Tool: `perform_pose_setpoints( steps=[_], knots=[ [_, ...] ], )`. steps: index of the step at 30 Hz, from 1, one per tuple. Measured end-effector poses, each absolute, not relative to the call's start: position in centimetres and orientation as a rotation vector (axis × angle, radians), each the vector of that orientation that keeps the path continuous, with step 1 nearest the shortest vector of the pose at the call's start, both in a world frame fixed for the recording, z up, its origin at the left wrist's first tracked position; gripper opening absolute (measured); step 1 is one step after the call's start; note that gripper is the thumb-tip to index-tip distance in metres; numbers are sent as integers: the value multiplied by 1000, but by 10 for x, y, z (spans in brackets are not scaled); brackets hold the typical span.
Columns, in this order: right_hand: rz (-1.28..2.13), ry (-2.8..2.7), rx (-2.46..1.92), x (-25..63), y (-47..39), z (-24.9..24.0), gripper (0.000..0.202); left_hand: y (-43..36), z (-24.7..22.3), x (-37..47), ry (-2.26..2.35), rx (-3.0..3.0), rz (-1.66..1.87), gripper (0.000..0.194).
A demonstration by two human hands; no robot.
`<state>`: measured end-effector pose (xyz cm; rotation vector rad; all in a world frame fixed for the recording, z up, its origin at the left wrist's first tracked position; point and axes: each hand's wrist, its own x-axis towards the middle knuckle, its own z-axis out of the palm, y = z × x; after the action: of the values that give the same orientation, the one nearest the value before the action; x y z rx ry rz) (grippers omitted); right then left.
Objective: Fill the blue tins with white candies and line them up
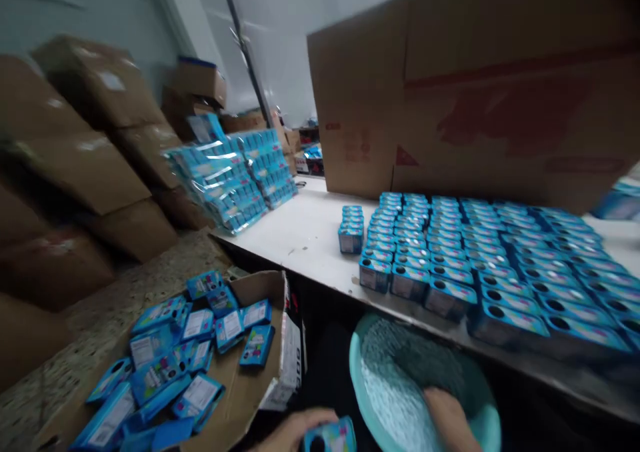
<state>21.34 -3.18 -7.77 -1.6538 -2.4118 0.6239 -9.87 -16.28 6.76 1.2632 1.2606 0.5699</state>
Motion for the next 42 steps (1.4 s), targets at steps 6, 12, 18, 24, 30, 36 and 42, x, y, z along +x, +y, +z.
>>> perform_pose_setpoints(
  steps=[6, 12, 18, 24, 30, 36, 42],
  knots=[
    [1000, -2607, -1825, 185, -30, -50, 24, -133, 56, -89, 1592, 1056, 853, 48],
    [1318, -2477, -1708, 206, -18, -66, 25, -76, 46, -65, 1488, 1016, 1050, 55],
    [1400, -2246, -1541, 236, -9, -19, 34, -30, 30, -51, 1626, 1363, 991, 54],
    [1424, -2186, -1439, 260, 7, 42, 34, -8, 11, -28, 1570, 1601, 925, 46],
    [1301, -2336, -1478, 243, 24, 82, 30, -1, -8, -6, 1513, 1788, 858, 42],
    [918, -2685, -1479, 222, 33, 109, 23, -1, -10, -3, 1553, 1830, 787, 41],
    [791, -2806, -1649, 206, 32, 119, 26, -1, -15, 2, 1503, 1903, 759, 41]
  ],
)
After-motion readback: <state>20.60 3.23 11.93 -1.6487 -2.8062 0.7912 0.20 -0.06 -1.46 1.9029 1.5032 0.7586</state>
